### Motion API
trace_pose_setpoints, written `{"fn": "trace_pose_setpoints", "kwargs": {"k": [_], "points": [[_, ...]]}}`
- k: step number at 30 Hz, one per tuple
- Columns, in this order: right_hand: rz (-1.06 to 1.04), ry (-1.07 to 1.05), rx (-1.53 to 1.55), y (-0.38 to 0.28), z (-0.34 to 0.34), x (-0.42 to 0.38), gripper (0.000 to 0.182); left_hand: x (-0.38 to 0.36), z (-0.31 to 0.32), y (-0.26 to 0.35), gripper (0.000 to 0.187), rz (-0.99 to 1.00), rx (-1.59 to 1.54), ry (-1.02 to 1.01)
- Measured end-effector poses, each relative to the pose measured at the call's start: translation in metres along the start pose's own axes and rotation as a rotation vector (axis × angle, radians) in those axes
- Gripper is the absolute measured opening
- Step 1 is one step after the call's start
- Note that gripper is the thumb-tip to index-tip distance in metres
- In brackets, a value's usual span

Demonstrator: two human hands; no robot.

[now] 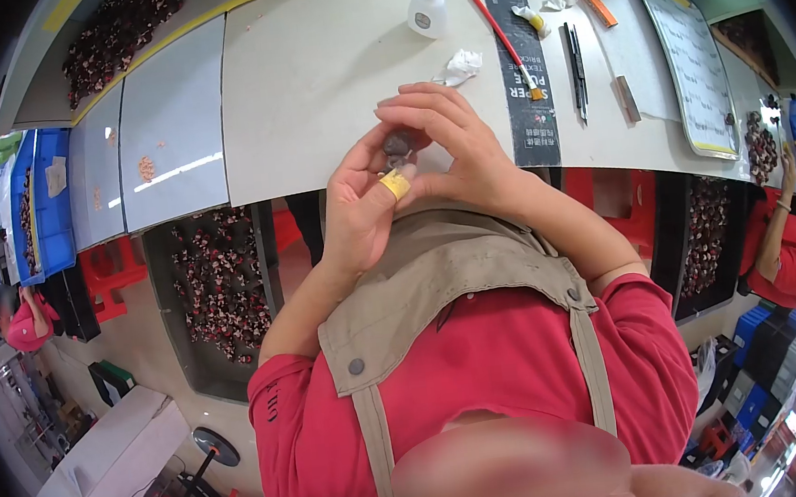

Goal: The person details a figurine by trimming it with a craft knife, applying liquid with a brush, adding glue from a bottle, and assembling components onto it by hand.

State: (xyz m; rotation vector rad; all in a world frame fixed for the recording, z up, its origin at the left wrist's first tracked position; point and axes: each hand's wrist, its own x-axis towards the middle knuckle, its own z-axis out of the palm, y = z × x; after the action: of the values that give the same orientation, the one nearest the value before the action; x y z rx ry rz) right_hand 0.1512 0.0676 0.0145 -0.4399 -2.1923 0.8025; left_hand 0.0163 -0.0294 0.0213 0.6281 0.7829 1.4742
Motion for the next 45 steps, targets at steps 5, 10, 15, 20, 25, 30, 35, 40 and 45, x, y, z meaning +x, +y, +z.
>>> {"fn": "trace_pose_setpoints", "kwargs": {"k": [5,10,15,20,25,30,35,40,45], "points": [[0.080,-0.055,0.165,0.001,-0.005,-0.005,0.055,0.002,0.003,0.005,0.049,-0.091,-0.236,0.026],[0.266,-0.131,0.363,-0.018,-0.008,-0.003,0.053,-0.001,0.004,0.004,0.052,-0.056,-0.068,0.112],[0.207,-0.091,0.349,-0.014,-0.005,-0.011,0.053,-0.003,0.010,0.005,0.057,-0.066,-0.022,0.115],[0.156,-0.036,0.324,-0.014,-0.010,-0.014,0.050,-0.003,0.002,0.001,0.075,-0.059,0.185,0.050],[0.144,-0.061,0.358,-0.013,-0.016,-0.017,0.047,-0.004,-0.013,-0.002,0.111,0.249,0.807,-0.107],[0.097,-0.066,0.299,-0.015,-0.015,-0.021,0.044,0.007,-0.004,-0.002,0.103,0.172,0.592,-0.213],[0.133,-0.079,0.296,-0.019,-0.019,-0.021,0.041,0.007,-0.008,-0.001,0.087,0.203,0.669,-0.263],[0.143,-0.101,0.327,-0.015,-0.017,-0.020,0.039,0.005,-0.011,-0.006,0.086,0.240,0.646,-0.209],[0.195,-0.126,0.333,-0.015,-0.016,-0.019,0.039,0.005,-0.012,-0.007,0.084,0.232,0.675,-0.180]]}}
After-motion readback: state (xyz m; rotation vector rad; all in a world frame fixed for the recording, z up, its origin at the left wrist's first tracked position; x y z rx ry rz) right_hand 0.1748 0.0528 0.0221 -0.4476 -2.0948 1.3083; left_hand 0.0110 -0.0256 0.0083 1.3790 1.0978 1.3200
